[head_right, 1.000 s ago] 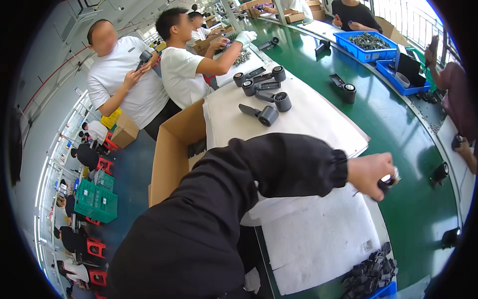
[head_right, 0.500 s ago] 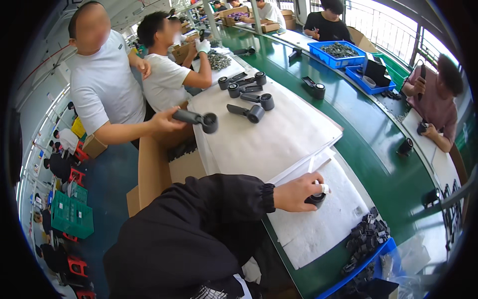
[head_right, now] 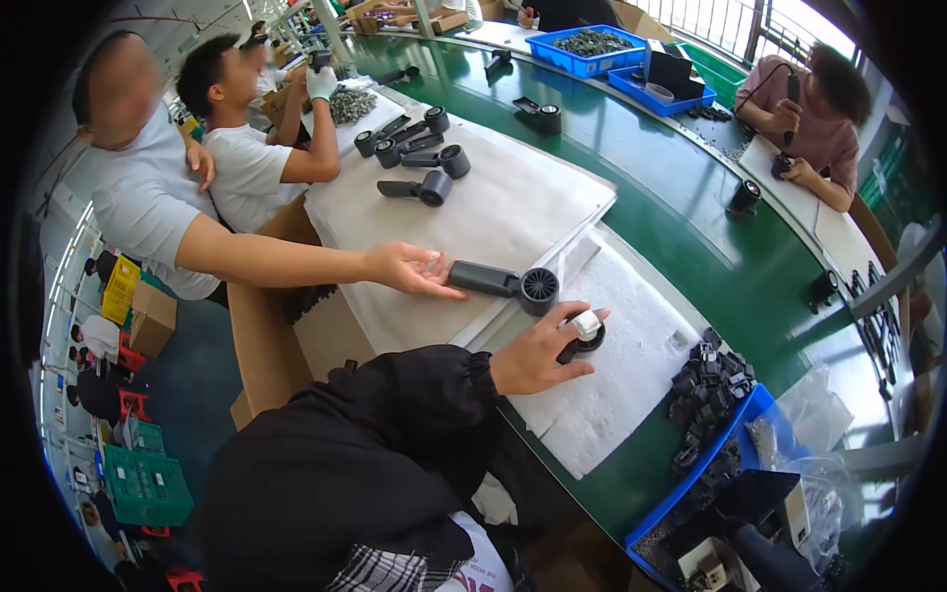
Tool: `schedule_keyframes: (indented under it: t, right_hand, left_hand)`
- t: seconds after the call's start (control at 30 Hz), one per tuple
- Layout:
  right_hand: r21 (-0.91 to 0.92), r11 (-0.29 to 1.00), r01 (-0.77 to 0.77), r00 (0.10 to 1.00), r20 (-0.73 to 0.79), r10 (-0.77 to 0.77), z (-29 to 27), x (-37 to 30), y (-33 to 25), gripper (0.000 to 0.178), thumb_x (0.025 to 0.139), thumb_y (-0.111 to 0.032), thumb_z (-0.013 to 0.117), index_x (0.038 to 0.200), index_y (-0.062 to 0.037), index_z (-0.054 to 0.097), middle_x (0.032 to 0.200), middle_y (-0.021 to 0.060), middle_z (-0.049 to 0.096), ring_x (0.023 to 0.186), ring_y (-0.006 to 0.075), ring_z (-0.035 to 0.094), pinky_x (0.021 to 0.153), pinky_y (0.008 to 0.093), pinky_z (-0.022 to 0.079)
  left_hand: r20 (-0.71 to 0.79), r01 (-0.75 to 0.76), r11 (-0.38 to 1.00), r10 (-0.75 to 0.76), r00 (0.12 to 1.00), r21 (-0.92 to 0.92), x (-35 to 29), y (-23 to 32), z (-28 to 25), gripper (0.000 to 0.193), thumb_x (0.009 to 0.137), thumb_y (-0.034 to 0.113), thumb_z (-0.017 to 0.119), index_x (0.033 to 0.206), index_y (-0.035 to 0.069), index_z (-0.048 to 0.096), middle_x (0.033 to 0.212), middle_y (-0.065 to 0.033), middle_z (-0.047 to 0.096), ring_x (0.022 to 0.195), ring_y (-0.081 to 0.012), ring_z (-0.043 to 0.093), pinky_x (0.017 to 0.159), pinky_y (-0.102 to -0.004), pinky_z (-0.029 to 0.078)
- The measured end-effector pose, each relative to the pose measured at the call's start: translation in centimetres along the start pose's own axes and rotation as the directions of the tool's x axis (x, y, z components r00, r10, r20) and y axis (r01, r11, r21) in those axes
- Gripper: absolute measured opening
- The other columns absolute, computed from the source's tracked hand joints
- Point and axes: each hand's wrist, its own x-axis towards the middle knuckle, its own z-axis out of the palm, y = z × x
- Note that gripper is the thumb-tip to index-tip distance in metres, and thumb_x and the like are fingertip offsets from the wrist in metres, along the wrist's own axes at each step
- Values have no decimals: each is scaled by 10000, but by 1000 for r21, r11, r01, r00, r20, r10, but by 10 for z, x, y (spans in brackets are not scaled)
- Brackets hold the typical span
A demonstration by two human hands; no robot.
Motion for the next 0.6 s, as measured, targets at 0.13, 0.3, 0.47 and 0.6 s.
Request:
schedule_keyframes:
  t: [0.13, 0.3, 0.47, 0.6]
  right_hand:
    - [-21, 1000, 16, 1000, -24, -16, -26, 12, -15, 359, 978, -323, 506, 784, -28, 572, 747, 110, 530, 658, 274, 520, 635, 374, 447]
    - [-47, 998, 29, 998, -49, -32, -57, 18, -44, 368, 979, -323, 507, 768, -29, 573, 737, 107, 527, 649, 271, 517, 630, 371, 446]
    - [-98, 994, 38, 994, -102, -48, -101, 34, -72, 377, 979, -323, 508, 752, -29, 573, 728, 104, 523, 641, 268, 513, 626, 368, 445]
    - [-121, 992, 24, 988, -146, -41, -123, 31, -94, 384, 980, -322, 508, 739, -30, 574, 721, 102, 521, 634, 266, 510, 622, 366, 443]
  left_hand:
    - [-29, -92, 988, 97, 995, 122, -15, 13, -9, 653, 841, 252, 718, 1422, 137, 443, 1503, -205, 274, 1307, -397, 410, 1044, -390, 392]
    - [40, -42, 999, 42, 998, -14, -26, 38, -63, 543, 843, 178, 705, 1344, 85, 516, 1411, -196, 424, 1237, -382, 493, 1012, -394, 421]
    - [50, 86, 972, -99, 994, 217, -2, 16, -141, 434, 845, 123, 675, 1250, 9, 568, 1175, -203, 614, 1108, -369, 582, 951, -384, 453]
    - [10, 146, 943, -156, 988, 299, -9, -40, -162, 425, 842, 155, 682, 1230, 11, 588, 1171, -209, 619, 1081, -373, 588, 943, -385, 453]
